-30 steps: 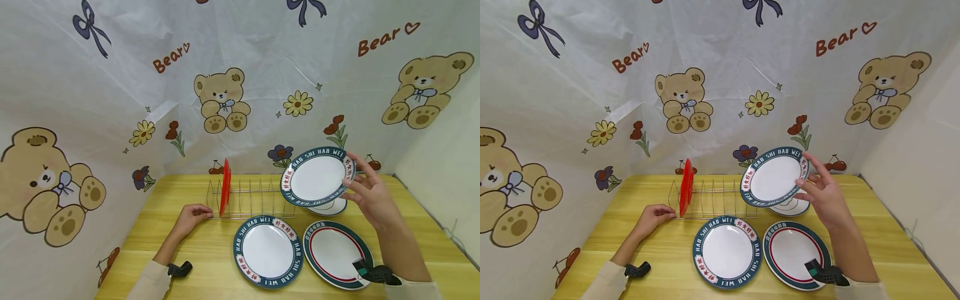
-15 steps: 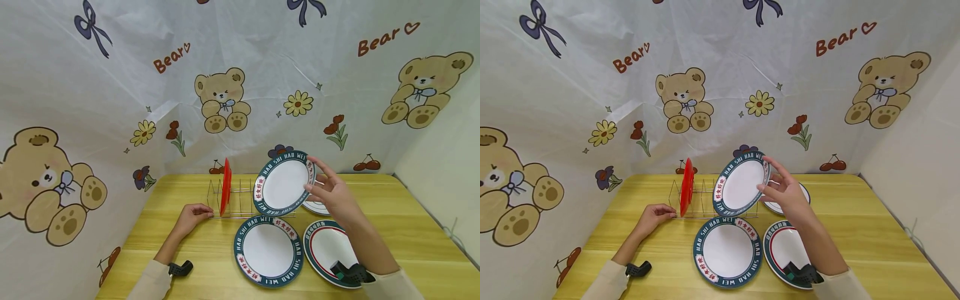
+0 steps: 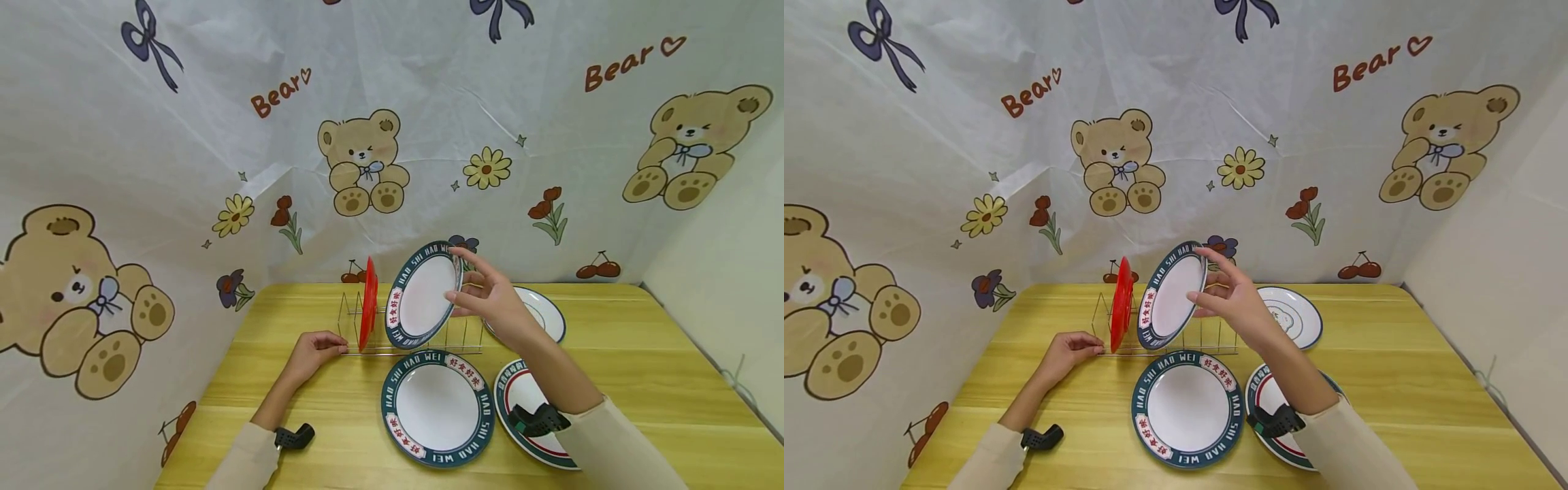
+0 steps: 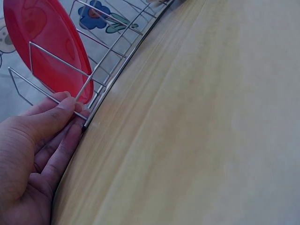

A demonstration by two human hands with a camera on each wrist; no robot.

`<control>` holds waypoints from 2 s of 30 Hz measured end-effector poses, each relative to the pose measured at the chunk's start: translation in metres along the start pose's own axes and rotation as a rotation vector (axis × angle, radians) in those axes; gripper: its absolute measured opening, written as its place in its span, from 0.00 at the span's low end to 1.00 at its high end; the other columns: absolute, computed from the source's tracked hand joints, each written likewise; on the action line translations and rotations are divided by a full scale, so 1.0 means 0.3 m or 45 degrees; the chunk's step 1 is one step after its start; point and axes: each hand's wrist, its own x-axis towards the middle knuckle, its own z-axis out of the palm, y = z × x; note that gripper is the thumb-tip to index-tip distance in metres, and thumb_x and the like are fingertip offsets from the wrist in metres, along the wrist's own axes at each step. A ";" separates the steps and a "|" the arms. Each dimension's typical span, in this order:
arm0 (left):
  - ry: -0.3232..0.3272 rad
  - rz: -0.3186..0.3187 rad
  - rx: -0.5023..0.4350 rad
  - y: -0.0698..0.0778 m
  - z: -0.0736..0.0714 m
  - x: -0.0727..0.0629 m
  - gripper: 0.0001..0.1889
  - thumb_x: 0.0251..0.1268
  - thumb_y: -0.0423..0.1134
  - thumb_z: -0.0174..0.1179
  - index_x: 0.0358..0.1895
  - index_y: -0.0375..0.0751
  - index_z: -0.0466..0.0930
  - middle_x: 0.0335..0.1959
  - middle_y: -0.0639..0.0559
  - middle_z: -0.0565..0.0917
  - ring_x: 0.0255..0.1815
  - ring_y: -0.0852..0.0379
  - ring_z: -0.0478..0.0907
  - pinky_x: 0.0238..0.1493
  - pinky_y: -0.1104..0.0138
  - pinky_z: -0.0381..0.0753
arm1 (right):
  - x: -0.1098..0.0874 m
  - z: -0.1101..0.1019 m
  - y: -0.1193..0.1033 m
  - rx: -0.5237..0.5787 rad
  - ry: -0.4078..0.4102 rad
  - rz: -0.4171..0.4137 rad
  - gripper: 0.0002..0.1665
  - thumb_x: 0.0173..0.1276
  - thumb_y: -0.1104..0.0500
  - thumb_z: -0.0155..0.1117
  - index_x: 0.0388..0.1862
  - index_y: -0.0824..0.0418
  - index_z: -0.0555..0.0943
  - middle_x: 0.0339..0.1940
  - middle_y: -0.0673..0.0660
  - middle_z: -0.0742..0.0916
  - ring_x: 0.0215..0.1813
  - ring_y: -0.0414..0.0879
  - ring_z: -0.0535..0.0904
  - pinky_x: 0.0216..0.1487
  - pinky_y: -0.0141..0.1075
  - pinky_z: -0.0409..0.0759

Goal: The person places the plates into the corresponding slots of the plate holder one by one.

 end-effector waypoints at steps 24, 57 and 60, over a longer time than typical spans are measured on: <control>-0.004 0.048 -0.041 -0.017 -0.006 -0.002 0.06 0.62 0.34 0.71 0.40 0.36 0.90 0.39 0.42 0.90 0.39 0.48 0.88 0.41 0.66 0.87 | 0.154 0.182 0.015 -0.228 -0.145 -0.075 0.46 0.64 0.63 0.75 0.78 0.45 0.67 0.41 0.64 0.79 0.43 0.56 0.82 0.40 0.45 0.89; -0.001 0.041 -0.061 -0.024 0.000 0.001 0.06 0.63 0.32 0.71 0.41 0.34 0.90 0.39 0.40 0.89 0.40 0.46 0.88 0.41 0.66 0.87 | 0.182 0.292 0.132 -0.445 -0.102 -0.077 0.47 0.65 0.54 0.76 0.79 0.41 0.65 0.44 0.62 0.80 0.44 0.56 0.82 0.34 0.38 0.85; 0.011 0.045 -0.056 -0.019 -0.003 -0.001 0.06 0.62 0.33 0.72 0.40 0.36 0.90 0.38 0.42 0.90 0.39 0.48 0.88 0.41 0.66 0.87 | 0.167 0.280 0.117 -0.455 -0.134 -0.089 0.45 0.68 0.53 0.73 0.80 0.42 0.64 0.53 0.62 0.82 0.49 0.56 0.82 0.40 0.40 0.86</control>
